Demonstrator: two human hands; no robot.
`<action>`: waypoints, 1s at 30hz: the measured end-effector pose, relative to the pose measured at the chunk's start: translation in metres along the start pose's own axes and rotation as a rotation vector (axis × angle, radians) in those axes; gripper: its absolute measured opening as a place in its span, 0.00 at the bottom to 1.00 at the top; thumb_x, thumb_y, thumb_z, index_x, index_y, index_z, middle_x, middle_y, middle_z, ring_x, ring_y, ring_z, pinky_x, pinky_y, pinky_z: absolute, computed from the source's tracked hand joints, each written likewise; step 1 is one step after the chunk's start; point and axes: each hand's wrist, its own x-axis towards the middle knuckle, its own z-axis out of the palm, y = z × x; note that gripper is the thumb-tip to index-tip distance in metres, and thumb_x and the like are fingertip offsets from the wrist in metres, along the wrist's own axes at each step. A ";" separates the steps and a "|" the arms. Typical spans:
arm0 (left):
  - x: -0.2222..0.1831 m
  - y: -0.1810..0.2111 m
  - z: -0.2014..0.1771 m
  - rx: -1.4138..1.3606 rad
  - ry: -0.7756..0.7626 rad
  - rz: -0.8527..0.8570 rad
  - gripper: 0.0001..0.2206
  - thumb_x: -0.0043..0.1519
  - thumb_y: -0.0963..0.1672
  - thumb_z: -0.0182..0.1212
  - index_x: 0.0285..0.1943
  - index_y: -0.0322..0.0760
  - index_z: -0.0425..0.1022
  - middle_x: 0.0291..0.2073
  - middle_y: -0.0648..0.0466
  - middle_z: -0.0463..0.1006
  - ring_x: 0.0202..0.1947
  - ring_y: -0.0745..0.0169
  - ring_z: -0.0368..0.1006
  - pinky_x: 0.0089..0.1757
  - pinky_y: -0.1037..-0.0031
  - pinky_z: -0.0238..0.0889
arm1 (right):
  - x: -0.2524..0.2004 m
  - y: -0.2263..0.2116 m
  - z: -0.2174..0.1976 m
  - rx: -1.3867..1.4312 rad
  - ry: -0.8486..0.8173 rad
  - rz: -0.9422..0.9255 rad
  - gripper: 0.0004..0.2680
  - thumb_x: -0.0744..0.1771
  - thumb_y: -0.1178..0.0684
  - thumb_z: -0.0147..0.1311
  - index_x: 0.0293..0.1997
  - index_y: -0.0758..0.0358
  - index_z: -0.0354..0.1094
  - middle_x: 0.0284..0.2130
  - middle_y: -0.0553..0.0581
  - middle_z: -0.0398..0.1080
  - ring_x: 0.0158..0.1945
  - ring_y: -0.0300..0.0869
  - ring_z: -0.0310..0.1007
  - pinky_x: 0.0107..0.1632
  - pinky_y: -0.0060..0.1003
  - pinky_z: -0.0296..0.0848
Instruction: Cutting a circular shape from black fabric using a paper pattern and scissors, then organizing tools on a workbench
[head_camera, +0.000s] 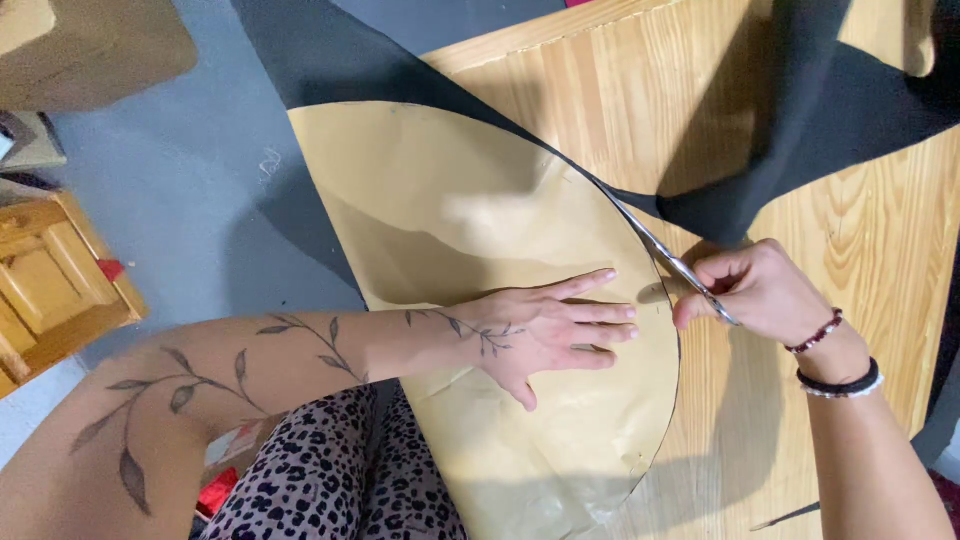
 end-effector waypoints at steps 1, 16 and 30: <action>0.001 -0.001 0.003 0.000 -0.001 0.002 0.49 0.39 0.66 0.67 0.68 0.44 0.66 0.72 0.48 0.59 0.76 0.46 0.42 0.69 0.38 0.21 | 0.001 -0.004 0.000 0.001 0.002 0.000 0.07 0.59 0.50 0.68 0.17 0.55 0.82 0.14 0.47 0.63 0.21 0.33 0.52 0.26 0.29 0.51; 0.010 0.002 0.021 0.011 -0.052 0.120 0.52 0.35 0.70 0.65 0.68 0.49 0.67 0.72 0.49 0.60 0.76 0.48 0.43 0.69 0.39 0.17 | -0.012 0.004 0.009 0.141 0.027 0.040 0.06 0.59 0.58 0.62 0.19 0.61 0.82 0.32 0.54 0.83 0.15 0.34 0.57 0.21 0.27 0.61; 0.016 0.002 0.027 -0.075 -0.104 0.195 0.48 0.33 0.65 0.68 0.63 0.44 0.69 0.71 0.46 0.61 0.75 0.46 0.45 0.69 0.39 0.19 | -0.012 0.000 0.014 0.098 0.069 -0.087 0.08 0.59 0.50 0.66 0.15 0.56 0.79 0.13 0.47 0.54 0.21 0.34 0.51 0.26 0.28 0.51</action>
